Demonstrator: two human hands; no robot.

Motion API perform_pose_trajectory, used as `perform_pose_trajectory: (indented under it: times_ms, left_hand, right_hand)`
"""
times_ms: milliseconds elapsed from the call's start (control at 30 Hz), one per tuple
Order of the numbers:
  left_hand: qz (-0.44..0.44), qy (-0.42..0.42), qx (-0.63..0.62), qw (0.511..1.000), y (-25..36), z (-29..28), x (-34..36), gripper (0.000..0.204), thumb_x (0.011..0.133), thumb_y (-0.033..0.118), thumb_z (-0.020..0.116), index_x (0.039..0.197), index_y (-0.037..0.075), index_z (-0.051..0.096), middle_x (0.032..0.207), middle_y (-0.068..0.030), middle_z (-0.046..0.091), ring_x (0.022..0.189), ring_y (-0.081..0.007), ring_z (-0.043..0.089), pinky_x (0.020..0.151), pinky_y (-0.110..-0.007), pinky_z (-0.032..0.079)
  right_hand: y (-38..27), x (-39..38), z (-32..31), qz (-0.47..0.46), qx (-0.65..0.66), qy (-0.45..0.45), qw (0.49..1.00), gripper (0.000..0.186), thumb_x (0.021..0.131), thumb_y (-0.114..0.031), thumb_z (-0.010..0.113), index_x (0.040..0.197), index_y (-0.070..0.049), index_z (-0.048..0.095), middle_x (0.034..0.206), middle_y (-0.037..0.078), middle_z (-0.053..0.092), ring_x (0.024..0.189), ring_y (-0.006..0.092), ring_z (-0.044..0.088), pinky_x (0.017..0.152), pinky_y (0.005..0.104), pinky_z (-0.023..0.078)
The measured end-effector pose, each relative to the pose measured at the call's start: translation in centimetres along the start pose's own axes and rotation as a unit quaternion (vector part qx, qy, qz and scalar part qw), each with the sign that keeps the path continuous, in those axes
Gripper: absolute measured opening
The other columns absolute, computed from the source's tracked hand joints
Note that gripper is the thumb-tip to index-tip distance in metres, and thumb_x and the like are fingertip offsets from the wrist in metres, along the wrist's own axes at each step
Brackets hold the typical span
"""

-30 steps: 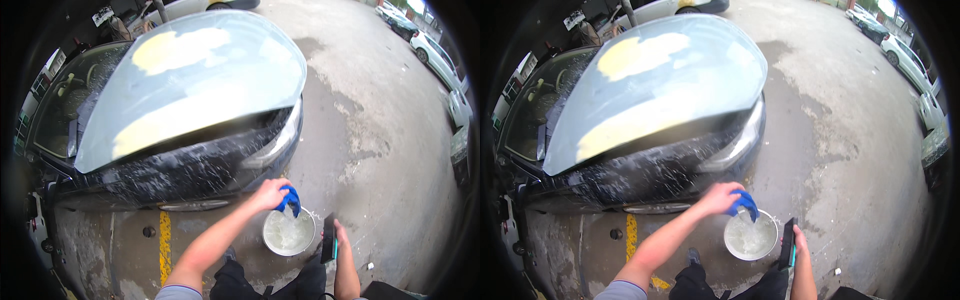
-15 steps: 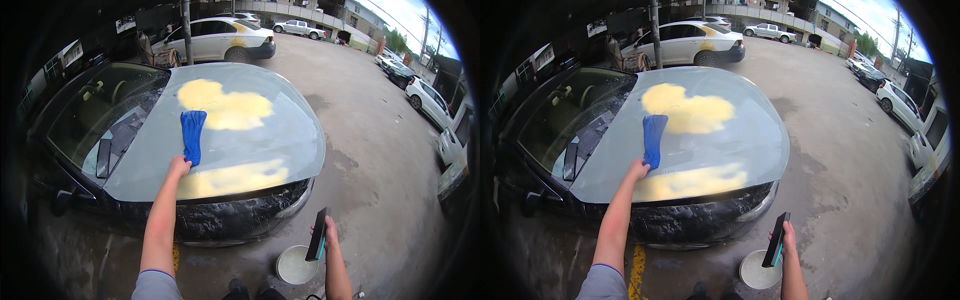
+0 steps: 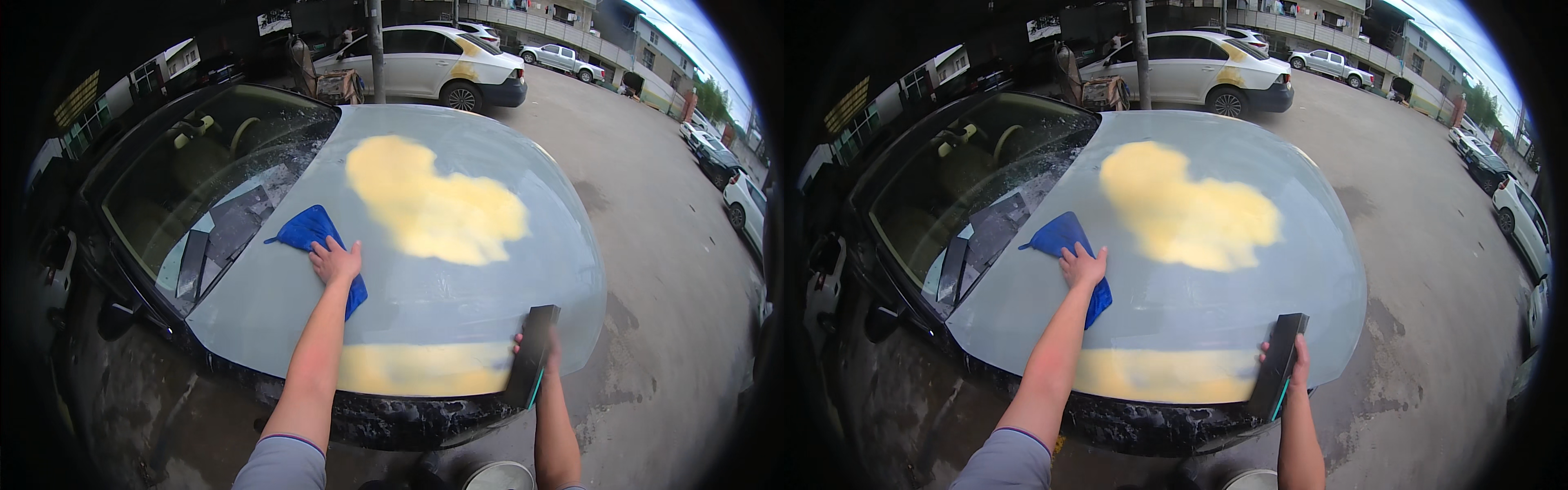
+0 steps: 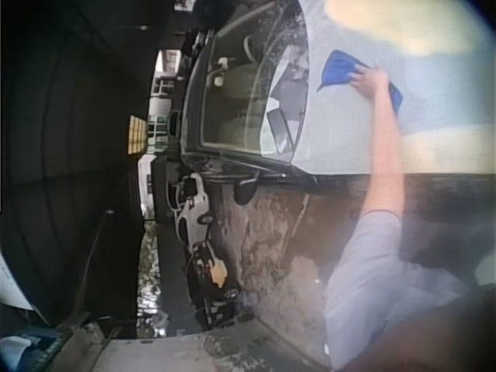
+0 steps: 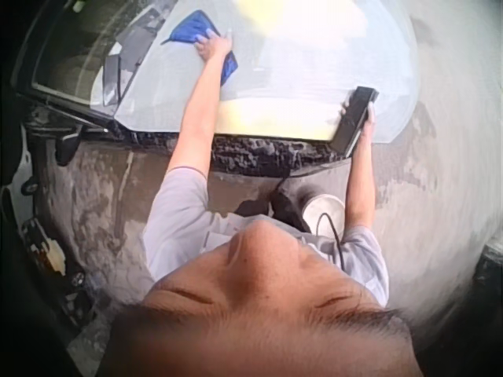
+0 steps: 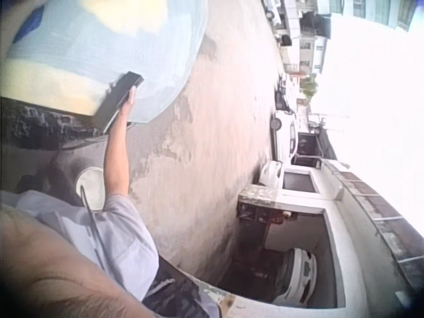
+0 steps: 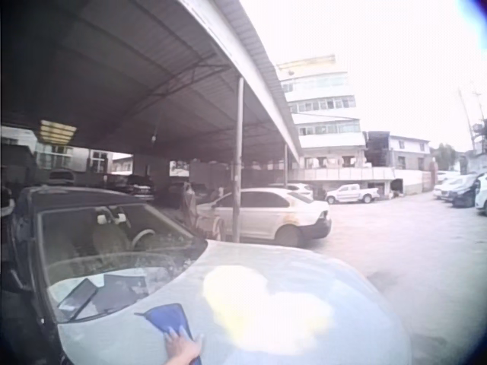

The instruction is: The person sands a yellow-painted area on a car hood using a sanding block and wipes the surface with a blue cloth. They repeatedly dip the sanding block in a bucket of water and continue sanding and wiping the hood.

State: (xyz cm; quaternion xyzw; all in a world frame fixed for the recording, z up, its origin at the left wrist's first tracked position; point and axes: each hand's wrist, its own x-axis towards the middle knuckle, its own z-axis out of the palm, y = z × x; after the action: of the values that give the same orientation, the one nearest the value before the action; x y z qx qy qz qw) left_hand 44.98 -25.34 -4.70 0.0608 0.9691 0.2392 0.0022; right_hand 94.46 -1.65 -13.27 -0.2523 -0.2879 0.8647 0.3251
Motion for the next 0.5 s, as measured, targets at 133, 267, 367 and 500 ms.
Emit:
perform_pose_trajectory:
  times_ms: [133, 267, 367, 500]
  left_hand:
    - [0.019, 0.075, 0.089, 0.993, 2.1, 2.7, 9.6, 0.079, 0.113, 0.052, 0.064, 0.177, 0.011, 0.043, 0.188, -0.0236, 0.027, 0.173, -0.0452, 0.026, 0.140, -0.053, 0.026]
    - [0.005, 0.106, 0.104, 0.989, 3.4, 4.7, 22.8, 0.067, 0.117, 0.045, 0.060, 0.172, 0.011, 0.050, 0.186, -0.0193, 0.035, 0.171, -0.0410, 0.032, 0.138, -0.051, 0.031]
    - [-0.017, 0.098, 0.116, 0.988, 5.9, 6.0, 31.1, 0.065, 0.117, 0.045, 0.059, 0.171, 0.010, 0.052, 0.185, -0.0189, 0.036, 0.169, -0.0408, 0.035, 0.137, -0.050, 0.033]
    - [0.014, 0.088, 0.105, 0.990, 14.0, 9.7, 38.1, 0.064, 0.118, 0.046, 0.056, 0.170, 0.009, 0.053, 0.186, -0.0195, 0.036, 0.170, -0.0418, 0.036, 0.135, -0.050, 0.037]
  right_hand:
    - [0.0, -0.9, 0.4, -0.041, -0.006, -0.022, 0.999, 0.070, 0.110, -0.061, 0.063, 0.150, -0.005, 0.063, 0.130, 0.013, 0.072, 0.106, 0.0333, 0.074, 0.080, 0.0482, 0.066]
    - [0.5, -2.1, -0.5, -0.034, -0.040, 0.035, 0.998, 0.084, 0.105, -0.066, 0.068, 0.162, -0.005, 0.054, 0.136, 0.015, 0.070, 0.108, 0.0355, 0.076, 0.085, 0.0535, 0.068]
    - [0.4, -3.0, -2.7, -0.009, -0.072, 0.054, 0.996, 0.090, 0.104, -0.069, 0.068, 0.164, -0.003, 0.051, 0.136, 0.017, 0.070, 0.114, 0.0364, 0.073, 0.091, 0.0537, 0.066]
    - [0.8, -5.0, -5.9, 0.044, -0.104, 0.095, 0.989, 0.113, 0.095, -0.079, 0.076, 0.173, -0.005, 0.043, 0.138, 0.024, 0.073, 0.115, 0.0386, 0.075, 0.103, 0.0503, 0.065]
